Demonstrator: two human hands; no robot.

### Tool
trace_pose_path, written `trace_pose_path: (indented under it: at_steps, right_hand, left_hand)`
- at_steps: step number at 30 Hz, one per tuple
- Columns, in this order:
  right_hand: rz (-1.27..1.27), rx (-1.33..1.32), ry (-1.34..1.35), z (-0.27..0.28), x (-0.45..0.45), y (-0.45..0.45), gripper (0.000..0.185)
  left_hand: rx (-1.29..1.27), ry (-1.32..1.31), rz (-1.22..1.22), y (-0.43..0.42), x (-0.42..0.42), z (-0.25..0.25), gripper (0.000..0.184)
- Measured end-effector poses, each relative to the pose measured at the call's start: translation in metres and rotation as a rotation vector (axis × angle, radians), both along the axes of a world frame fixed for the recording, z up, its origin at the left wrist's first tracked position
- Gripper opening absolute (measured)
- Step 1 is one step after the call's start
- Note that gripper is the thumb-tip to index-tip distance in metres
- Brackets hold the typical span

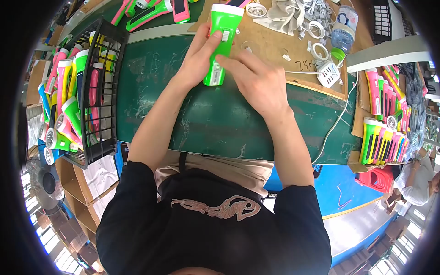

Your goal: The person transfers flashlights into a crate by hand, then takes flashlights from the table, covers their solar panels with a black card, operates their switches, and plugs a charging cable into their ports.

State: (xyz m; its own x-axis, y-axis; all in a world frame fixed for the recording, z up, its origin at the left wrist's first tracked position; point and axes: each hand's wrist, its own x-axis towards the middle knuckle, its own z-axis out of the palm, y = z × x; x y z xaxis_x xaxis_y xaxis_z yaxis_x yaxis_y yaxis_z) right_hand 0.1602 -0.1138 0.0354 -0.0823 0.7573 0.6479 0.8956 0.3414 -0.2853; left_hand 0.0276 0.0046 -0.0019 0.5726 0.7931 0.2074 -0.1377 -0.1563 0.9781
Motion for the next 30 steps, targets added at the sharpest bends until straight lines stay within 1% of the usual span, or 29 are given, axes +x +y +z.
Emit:
trace_pose_path:
  at_steps: [2, 5, 7, 8, 9, 10, 11, 12, 14, 15, 16, 18, 19, 20, 21, 22, 24, 25, 26, 27, 28, 29, 30]
  right_hand:
    - [0.008, -0.015, -0.034, -0.001, 0.001, 0.0, 0.024]
    - [0.006, -0.024, 0.025, -0.007, 0.004, 0.003, 0.023]
    - [0.185, -0.209, 0.32, -0.013, 0.004, 0.003, 0.019]
    - [0.18, -0.21, 0.321, -0.013, 0.004, 0.001, 0.019]
    - [0.317, -0.25, 0.435, -0.009, 0.002, 0.0, 0.018]
    - [0.458, -0.29, 0.548, -0.005, 0.0, 0.0, 0.017]
    - [0.54, -0.38, 0.528, -0.001, -0.005, -0.002, 0.022]
    - [0.546, -0.381, 0.526, -0.002, -0.01, 0.0, 0.022]
    - [0.532, -0.258, 0.134, -0.006, -0.017, 0.002, 0.023]
    - [0.53, -0.237, 0.095, -0.009, -0.02, 0.003, 0.031]
    - [0.531, -0.238, 0.093, -0.009, -0.02, 0.002, 0.031]
    - [0.485, -0.221, 0.1, -0.006, -0.022, 0.001, 0.041]
    - [0.488, -0.221, 0.101, -0.005, -0.023, -0.001, 0.041]
    - [0.457, -0.247, 0.137, -0.004, -0.024, -0.003, 0.046]
    - [0.425, -0.273, 0.174, -0.004, -0.024, -0.004, 0.05]
    - [0.423, -0.275, 0.176, -0.009, -0.022, -0.001, 0.05]
    - [0.325, 0.012, 0.221, -0.021, -0.017, 0.007, 0.052]
    - [0.226, 0.059, 0.317, -0.017, -0.021, 0.008, 0.049]
    - [0.09, -0.01, 0.36, -0.016, -0.022, 0.008, 0.052]
    - [0.013, -0.133, 0.486, -0.017, -0.022, 0.008, 0.05]
    - [-0.067, -0.256, 0.613, -0.019, -0.021, 0.008, 0.05]
    - [-0.073, -0.256, 0.612, -0.022, -0.019, 0.011, 0.05]
    - [0.002, -0.317, 0.836, -0.025, -0.017, 0.015, 0.047]
  left_hand:
    - [0.058, -0.03, -0.02, -0.002, 0.002, -0.001, 0.039]
    - [0.059, -0.01, -0.05, -0.001, 0.001, -0.001, 0.039]
    - [0.012, -0.042, -0.098, -0.004, 0.002, 0.003, 0.039]
    - [-0.038, -0.077, -0.142, -0.005, 0.002, 0.004, 0.039]
    - [-0.039, -0.079, -0.143, -0.004, 0.003, 0.005, 0.039]
    - [-0.243, -0.184, -0.114, 0.001, 0.003, 0.006, 0.039]
    - [-0.445, -0.288, -0.082, 0.005, 0.002, 0.007, 0.04]
    - [-0.514, -0.283, -0.007, 0.007, -0.001, 0.012, 0.045]
    - [-0.634, -0.292, -0.018, 0.011, -0.006, 0.014, 0.048]
    - [-0.633, -0.293, -0.017, 0.011, -0.007, 0.015, 0.048]
    - [-0.652, -0.294, -0.021, 0.012, -0.007, 0.014, 0.048]
    - [-0.67, -0.295, -0.022, 0.013, -0.008, 0.012, 0.049]
    - [-0.678, -0.316, -0.03, 0.014, -0.009, 0.011, 0.044]
    - [-0.687, -0.337, -0.038, 0.016, -0.009, 0.009, 0.039]
    - [-0.689, -0.335, -0.038, 0.017, -0.01, 0.006, 0.039]
    - [-0.671, -0.326, -0.062, 0.019, -0.01, 0.003, 0.039]
    - [-0.658, -0.319, -0.089, 0.015, -0.008, 0.002, 0.039]
    - [-0.617, -0.294, -0.065, 0.005, -0.005, 0.009, 0.042]
    - [-0.577, -0.269, -0.041, -0.004, -0.002, 0.012, 0.045]
    - [-0.536, -0.217, -0.067, -0.01, 0.0, 0.013, 0.043]
    - [-0.494, -0.164, -0.017, -0.016, 0.004, 0.015, 0.041]
    - [-0.488, -0.166, -0.029, -0.017, 0.005, 0.012, 0.041]
    - [-0.481, -0.171, -0.038, -0.018, 0.006, 0.01, 0.04]
